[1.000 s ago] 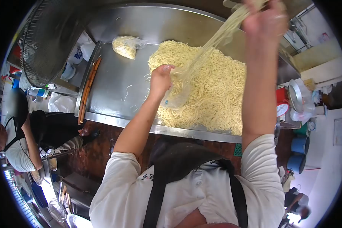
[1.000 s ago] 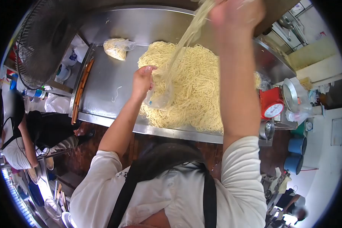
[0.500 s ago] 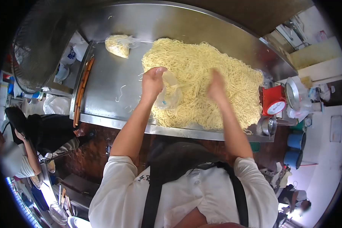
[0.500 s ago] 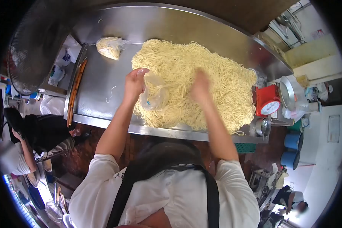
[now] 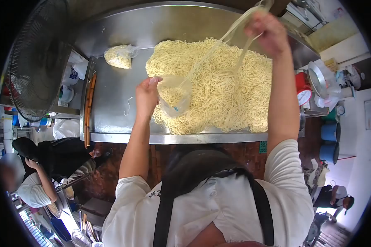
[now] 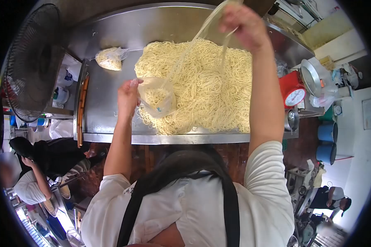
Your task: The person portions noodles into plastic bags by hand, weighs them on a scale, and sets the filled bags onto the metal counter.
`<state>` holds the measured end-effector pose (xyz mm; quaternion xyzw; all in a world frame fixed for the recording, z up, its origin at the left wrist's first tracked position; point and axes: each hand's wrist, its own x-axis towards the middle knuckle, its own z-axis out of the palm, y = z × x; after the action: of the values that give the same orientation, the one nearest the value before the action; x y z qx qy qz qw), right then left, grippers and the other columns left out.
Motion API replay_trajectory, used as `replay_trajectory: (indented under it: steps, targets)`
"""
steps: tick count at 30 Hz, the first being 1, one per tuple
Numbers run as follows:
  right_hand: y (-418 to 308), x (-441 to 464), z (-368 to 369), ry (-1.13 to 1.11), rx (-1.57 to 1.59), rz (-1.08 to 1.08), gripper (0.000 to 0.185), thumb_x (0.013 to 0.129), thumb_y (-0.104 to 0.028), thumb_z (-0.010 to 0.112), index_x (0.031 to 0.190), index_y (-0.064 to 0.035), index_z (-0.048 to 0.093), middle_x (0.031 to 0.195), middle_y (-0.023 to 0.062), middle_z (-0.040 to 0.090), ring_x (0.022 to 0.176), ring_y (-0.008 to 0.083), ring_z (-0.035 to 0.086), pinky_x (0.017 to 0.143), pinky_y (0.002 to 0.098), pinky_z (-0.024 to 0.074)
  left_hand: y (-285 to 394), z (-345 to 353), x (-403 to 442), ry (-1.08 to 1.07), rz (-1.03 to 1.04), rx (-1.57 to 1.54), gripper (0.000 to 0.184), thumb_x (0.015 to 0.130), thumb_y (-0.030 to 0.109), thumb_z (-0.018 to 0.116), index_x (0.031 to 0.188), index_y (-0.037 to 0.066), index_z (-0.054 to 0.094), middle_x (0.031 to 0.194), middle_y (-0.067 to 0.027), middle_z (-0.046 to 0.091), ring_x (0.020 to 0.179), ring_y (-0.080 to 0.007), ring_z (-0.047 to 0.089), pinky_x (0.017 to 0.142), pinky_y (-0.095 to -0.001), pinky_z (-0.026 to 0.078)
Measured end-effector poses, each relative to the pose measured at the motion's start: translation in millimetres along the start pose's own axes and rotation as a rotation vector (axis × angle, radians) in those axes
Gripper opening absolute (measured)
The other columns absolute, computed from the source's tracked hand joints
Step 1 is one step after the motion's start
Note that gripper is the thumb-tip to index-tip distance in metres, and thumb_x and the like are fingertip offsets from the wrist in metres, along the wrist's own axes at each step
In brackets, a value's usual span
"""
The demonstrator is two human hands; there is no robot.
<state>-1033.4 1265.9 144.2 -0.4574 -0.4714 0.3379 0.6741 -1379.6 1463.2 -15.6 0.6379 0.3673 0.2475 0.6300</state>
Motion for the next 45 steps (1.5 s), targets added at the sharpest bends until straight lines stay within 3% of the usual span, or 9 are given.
replay_trajectory:
  steps: [3,9,14,17,24,26,30,35,45]
  targets:
    - [-28,11,-31,0.111,0.228,-0.228,0.008,0.092,-0.009,0.056,0.096,-0.0051,0.062,0.077,0.0038,0.061,0.066,0.0174,0.057,0.062,0.0292,0.0499,-7,-3,-2,0.025,-0.019,-0.023,0.026,0.102,0.021,0.053,0.102,0.001,0.07,0.053,0.0047,0.043,0.04,-0.0058,0.039,0.039,-0.0253,0.03]
    - [117,-36,-75,0.126,-1.766,0.811,0.031,0.089,-0.02,0.064,0.107,0.006,0.067,0.109,0.0197,0.07,0.103,0.0307,0.066,0.085,0.0443,0.0515,-3,-2,-19,0.032,-0.017,-0.053,0.027,0.103,0.022,0.053,0.102,0.001,0.069,0.053,0.0047,0.043,0.041,-0.0055,0.038,0.039,-0.0257,0.031]
    - [174,-91,141,-0.026,-1.228,0.174,0.077,0.087,-0.04,0.072,0.147,-0.0046,0.04,0.151,0.0205,0.04,0.133,0.0353,0.047,0.114,0.0436,0.0355,15,36,-27,-0.101,0.042,0.027,0.027,0.103,0.023,0.053,0.1,0.001,0.068,0.053,0.0052,0.042,0.042,-0.0049,0.038,0.04,-0.025,0.03]
    - [174,-80,108,-0.185,-0.822,0.684,0.066,0.089,-0.036,0.07,0.142,-0.0036,0.047,0.151,0.0205,0.04,0.135,0.0336,0.045,0.111,0.0417,0.0389,36,59,-31,-0.121,0.1,-0.052,0.026,0.103,0.023,0.052,0.1,0.002,0.066,0.053,0.0054,0.042,0.041,-0.0045,0.037,0.039,-0.024,0.03]
    - [114,-137,-65,0.03,-0.808,1.189,0.052,0.099,-0.045,0.052,0.11,0.0032,0.069,0.095,0.0205,0.071,0.058,0.0289,0.066,0.081,0.0403,0.0572,60,119,-68,-0.164,0.122,-0.002,0.031,0.104,0.026,0.052,0.099,-0.003,0.063,0.053,0.003,0.042,0.038,-0.0062,0.036,0.036,-0.0241,0.028]
    - [69,-145,-49,-0.391,-1.303,1.087,0.058,0.098,-0.048,0.053,0.124,0.0028,0.061,0.108,0.022,0.069,0.08,0.0314,0.069,0.092,0.0418,0.0536,68,155,-78,-0.198,0.159,-0.001,0.031,0.103,0.026,0.052,0.098,-0.002,0.063,0.054,0.0033,0.042,0.039,-0.0059,0.036,0.036,-0.0241,0.028]
    - [66,-203,-23,0.255,-1.193,-0.119,0.061,0.093,-0.042,0.063,0.14,-0.0051,0.05,0.136,0.0212,0.056,0.124,0.0351,0.053,0.105,0.0444,0.0415,103,242,-94,-0.313,0.261,0.027,0.029,0.103,0.025,0.053,0.098,-0.001,0.065,0.058,0.0029,0.046,0.041,-0.0054,0.038,0.037,-0.0235,0.029]
    - [16,-228,-161,0.169,-1.173,0.268,0.032,0.089,-0.037,0.067,0.116,-0.0189,0.072,0.109,0.0135,0.071,0.104,0.032,0.066,0.092,0.042,0.0507,163,379,-50,-0.531,0.349,-0.266,0.027,0.1,0.028,0.058,0.105,0.002,0.064,0.061,0.0048,0.042,0.045,-0.0053,0.034,0.041,-0.0226,0.026]
    - [-205,-361,-311,0.888,-1.739,-0.654,0.014,0.092,-0.01,0.06,0.104,-0.0031,0.063,0.089,0.0082,0.066,0.081,0.0249,0.062,0.073,0.0359,0.0516,232,607,-91,-0.64,0.277,-0.365,0.024,0.103,0.021,0.051,0.11,0.002,0.065,0.062,0.0031,0.039,0.053,-0.0092,0.04,0.046,-0.0251,0.033]
